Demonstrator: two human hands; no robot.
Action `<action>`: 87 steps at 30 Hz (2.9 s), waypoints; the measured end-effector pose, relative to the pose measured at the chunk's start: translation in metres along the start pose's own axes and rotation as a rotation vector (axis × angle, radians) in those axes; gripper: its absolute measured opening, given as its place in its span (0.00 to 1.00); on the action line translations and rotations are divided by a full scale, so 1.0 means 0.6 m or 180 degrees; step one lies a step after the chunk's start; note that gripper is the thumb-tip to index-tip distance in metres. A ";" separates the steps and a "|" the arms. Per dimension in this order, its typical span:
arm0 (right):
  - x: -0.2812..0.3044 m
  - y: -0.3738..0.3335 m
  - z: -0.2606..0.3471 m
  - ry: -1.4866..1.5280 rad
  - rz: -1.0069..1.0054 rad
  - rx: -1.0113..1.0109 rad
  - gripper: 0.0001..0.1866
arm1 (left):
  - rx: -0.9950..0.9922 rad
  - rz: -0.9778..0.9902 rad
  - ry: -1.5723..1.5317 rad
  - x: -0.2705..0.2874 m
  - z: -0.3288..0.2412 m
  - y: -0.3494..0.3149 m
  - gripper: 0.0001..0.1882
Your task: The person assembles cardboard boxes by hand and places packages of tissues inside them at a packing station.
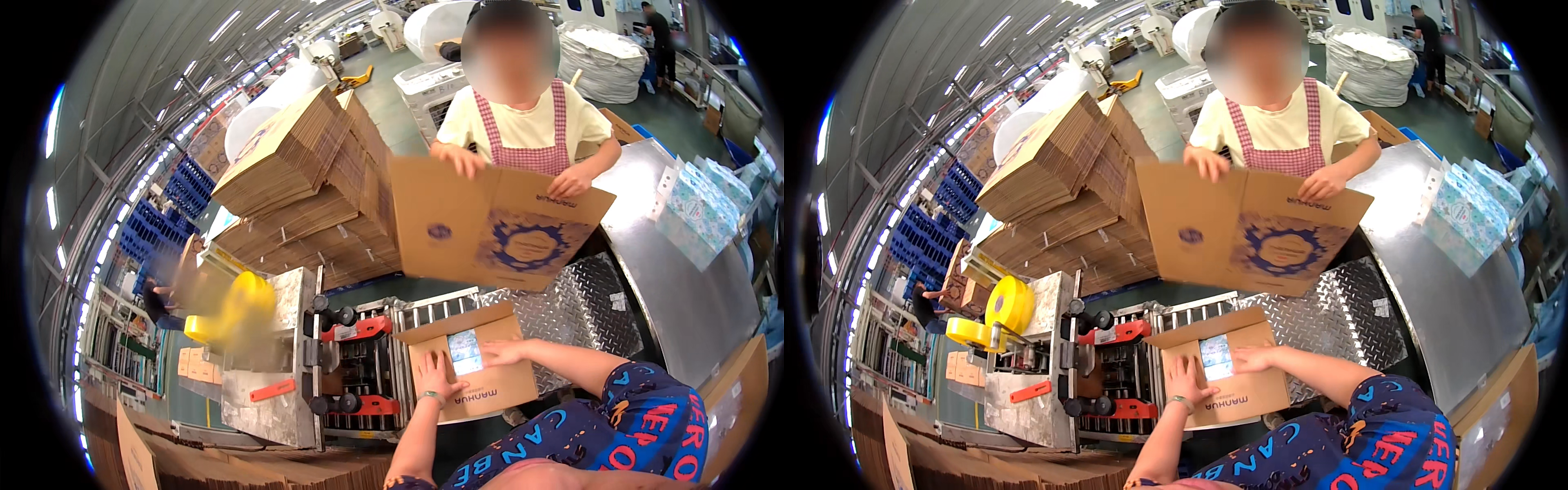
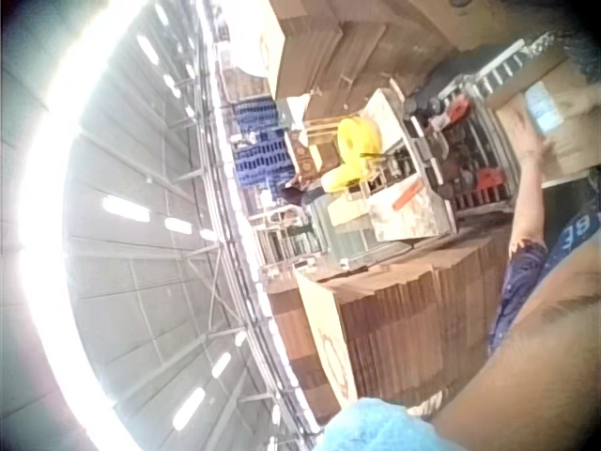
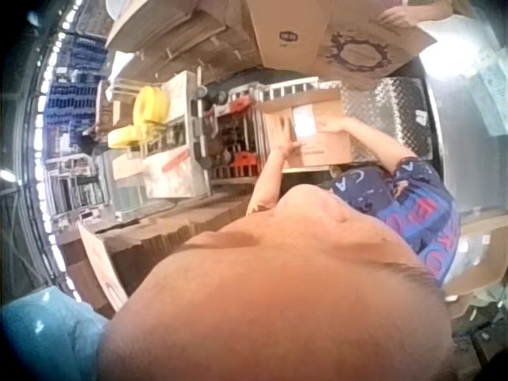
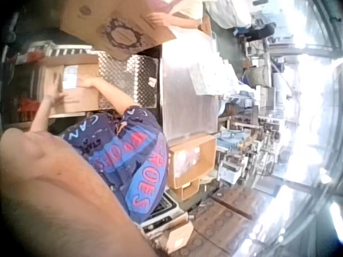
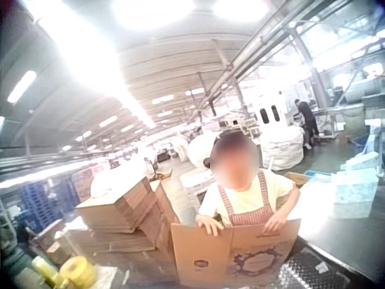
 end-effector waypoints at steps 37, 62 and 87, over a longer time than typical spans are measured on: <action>-0.040 0.243 0.053 0.2776 -0.3239 -0.0702 0.34 | 0.0827 -0.0800 -0.0128 -0.052 0.180 0.077 0.44; -0.217 0.407 -0.199 -0.0737 -0.0171 0.1679 0.14 | 0.1161 -0.3218 0.1157 0.409 0.316 -0.454 0.20; -0.068 -0.212 -0.052 0.0839 -0.1631 0.1539 0.29 | -0.0253 -0.3181 0.4157 0.767 -0.372 -0.479 0.34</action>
Point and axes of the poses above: each hand's wrist, its own y-axis towards the middle knuckle, its own x-axis out of the back of the hand, z = x × y, the point moved 3 cm from there along y, towards the middle knuckle, and after that the axes turned 2 degrees about z, right-handed, at the moved point
